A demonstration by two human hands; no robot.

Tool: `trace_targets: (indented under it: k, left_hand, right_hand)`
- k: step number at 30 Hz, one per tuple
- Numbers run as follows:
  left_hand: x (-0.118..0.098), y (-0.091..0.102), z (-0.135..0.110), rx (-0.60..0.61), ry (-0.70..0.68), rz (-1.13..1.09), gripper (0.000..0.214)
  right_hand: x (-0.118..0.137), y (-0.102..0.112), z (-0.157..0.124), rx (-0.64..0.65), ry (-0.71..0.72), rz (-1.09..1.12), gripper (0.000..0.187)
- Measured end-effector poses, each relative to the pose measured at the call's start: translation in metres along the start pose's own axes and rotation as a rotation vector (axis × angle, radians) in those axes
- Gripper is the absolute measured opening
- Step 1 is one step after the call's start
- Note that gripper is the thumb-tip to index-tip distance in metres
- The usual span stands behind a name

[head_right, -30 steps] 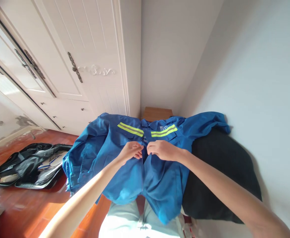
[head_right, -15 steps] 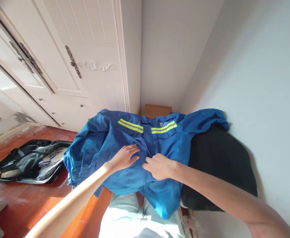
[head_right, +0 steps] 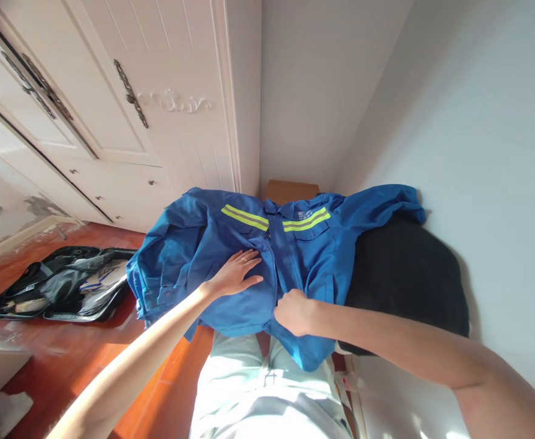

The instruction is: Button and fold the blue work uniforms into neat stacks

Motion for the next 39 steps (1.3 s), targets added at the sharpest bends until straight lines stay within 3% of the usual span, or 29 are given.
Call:
trace_targets:
  k: [3,8,14,20,25,29,33,36,39]
  left_hand:
    - [0.0,-0.002,0.0,-0.008,0.006,0.003,0.065]
    - [0.003,-0.003,0.002,-0.005,0.012,0.001,0.064]
    - [-0.005,-0.001,0.002,-0.01,0.046,0.038,0.058]
    - [-0.028,0.001,0.007,-0.054,0.07,0.144,0.052]
    - [-0.029,-0.013,0.002,0.051,-0.03,0.119,0.052]
    - [-0.021,0.001,-0.009,-0.117,0.043,0.109,0.041]
    - [-0.005,0.028,-0.002,-0.272,0.145,0.151,0.039]
    - [0.013,0.04,0.018,-0.259,0.203,0.197,0.042]
    - [0.025,0.039,0.04,-0.12,0.198,0.185,0.042]
  right_hand:
    - [0.004,-0.003,0.0,-0.03,-0.003,0.01,0.02]
    - [0.005,0.005,-0.02,-0.098,0.228,0.03,0.022]
    - [-0.002,0.024,-0.046,-0.178,0.42,0.233,0.039]
    - [0.01,0.027,-0.002,-0.417,0.384,0.106,0.022]
    - [0.01,0.034,0.021,-0.644,0.425,0.025,0.02]
    - [-0.034,0.04,0.008,-0.859,0.4,0.274,0.029]
    - [-0.109,0.038,0.007,-0.974,0.181,0.478,0.046]
    - [-0.168,0.036,0.023,-0.972,-0.078,0.546,0.053]
    - [-0.213,0.041,0.045,-0.948,-0.276,0.52,0.061]
Point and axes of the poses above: each hand's wrist, its own z-axis towards the middle knuckle, its own y-axis out of the back of the hand, x = y × z, the point moved 4 cm from there along z, towards the middle knuckle, and after that the axes turned 2 degrees about x, right-handed, at the moved point
